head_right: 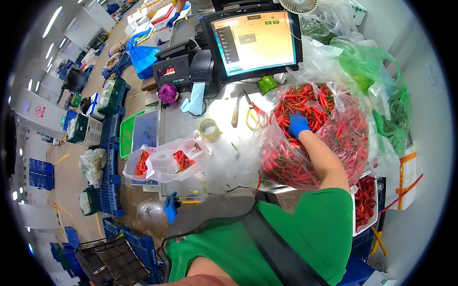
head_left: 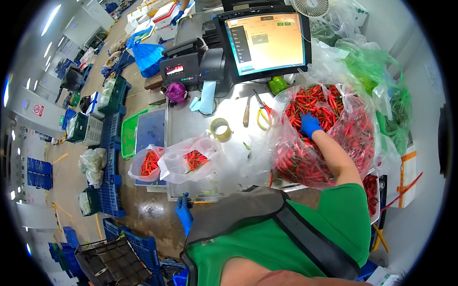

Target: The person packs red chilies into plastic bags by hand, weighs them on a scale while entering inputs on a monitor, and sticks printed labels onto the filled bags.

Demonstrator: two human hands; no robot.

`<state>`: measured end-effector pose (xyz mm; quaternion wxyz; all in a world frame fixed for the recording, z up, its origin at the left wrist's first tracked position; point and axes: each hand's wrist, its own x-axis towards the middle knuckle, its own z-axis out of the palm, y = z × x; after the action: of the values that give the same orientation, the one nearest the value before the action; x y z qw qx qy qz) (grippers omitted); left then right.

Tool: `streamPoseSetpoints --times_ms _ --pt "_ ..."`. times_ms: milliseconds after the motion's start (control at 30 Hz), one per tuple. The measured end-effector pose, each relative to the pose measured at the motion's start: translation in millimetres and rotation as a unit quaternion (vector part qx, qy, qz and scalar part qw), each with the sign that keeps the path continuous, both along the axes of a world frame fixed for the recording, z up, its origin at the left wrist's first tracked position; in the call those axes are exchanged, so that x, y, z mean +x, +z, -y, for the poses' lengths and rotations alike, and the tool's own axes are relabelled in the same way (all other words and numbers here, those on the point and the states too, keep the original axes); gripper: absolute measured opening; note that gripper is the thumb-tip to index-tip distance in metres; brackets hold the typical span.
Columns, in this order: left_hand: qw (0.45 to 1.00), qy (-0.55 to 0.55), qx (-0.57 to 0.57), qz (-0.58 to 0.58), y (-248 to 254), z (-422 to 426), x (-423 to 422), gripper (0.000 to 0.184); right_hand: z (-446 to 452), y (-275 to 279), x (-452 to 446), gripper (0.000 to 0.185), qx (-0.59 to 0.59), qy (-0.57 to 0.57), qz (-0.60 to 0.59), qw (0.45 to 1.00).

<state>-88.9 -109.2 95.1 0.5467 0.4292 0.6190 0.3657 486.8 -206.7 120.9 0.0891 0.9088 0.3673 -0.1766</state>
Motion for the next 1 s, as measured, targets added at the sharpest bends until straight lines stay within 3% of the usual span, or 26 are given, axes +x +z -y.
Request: streamPoseSetpoints --times_ms 67,167,300,333,433,533,633,700,733,767,800,900,1000 --pt "1.0 -0.008 -0.026 -0.002 -11.9 3.6 -5.8 0.023 3.7 -10.0 -3.8 0.064 0.046 0.031 0.053 0.997" --pt "0.999 -0.032 -0.032 0.004 -21.4 7.8 -10.2 0.024 6.5 -11.0 8.1 0.059 0.013 0.087 0.014 0.996" --pt "0.999 -0.034 0.019 0.018 -4.8 -1.6 -8.6 0.024 16.7 -24.7 10.1 0.046 -0.062 0.129 0.057 0.988" --pt "0.999 -0.022 0.029 0.019 4.8 -1.8 -6.8 0.024 22.2 -14.8 5.9 0.03 -0.009 0.138 0.067 0.988" --pt "0.998 0.002 0.051 0.02 26.9 -4.4 -0.6 0.024 29.3 10.0 -14.9 0.019 0.062 0.115 0.116 0.985" --pt "0.995 0.016 0.094 0.029 38.1 -8.9 9.8 0.031 13.6 -46.4 4.7 0.02 0.142 0.076 0.161 0.974" --pt "0.978 0.005 0.208 0.018 66.3 -18.6 38.5 0.047 10.3 -39.9 18.3 0.034 0.027 0.129 0.106 0.986" --pt "0.958 -0.01 0.287 -0.011 89.2 -21.2 53.5 0.058 26.9 -41.0 37.2 0.034 0.064 0.103 0.082 0.989" --pt "0.956 -0.013 0.291 -0.036 94.4 -23.2 55.0 0.06 29.1 -41.6 37.3 0.034 0.082 0.096 0.069 0.99" --pt "0.953 -0.016 0.295 -0.063 98.5 -25.2 54.4 0.063 37.8 4.4 8.4 0.04 0.121 0.099 0.068 0.985" --pt "0.95 -0.02 0.299 -0.089 100.2 -27.2 54.4 0.065 48.0 7.4 6.4 0.047 0.17 0.081 0.07 0.98" --pt "0.951 -0.011 0.298 -0.078 89.9 -29.1 54.1 0.065 60.3 -5.2 8.5 0.046 0.23 0.057 0.083 0.968" --pt "0.939 -0.005 0.326 -0.111 83.0 -29.4 58.7 0.071 53.6 -4.9 0.1 0.043 0.162 0.057 0.056 0.984"
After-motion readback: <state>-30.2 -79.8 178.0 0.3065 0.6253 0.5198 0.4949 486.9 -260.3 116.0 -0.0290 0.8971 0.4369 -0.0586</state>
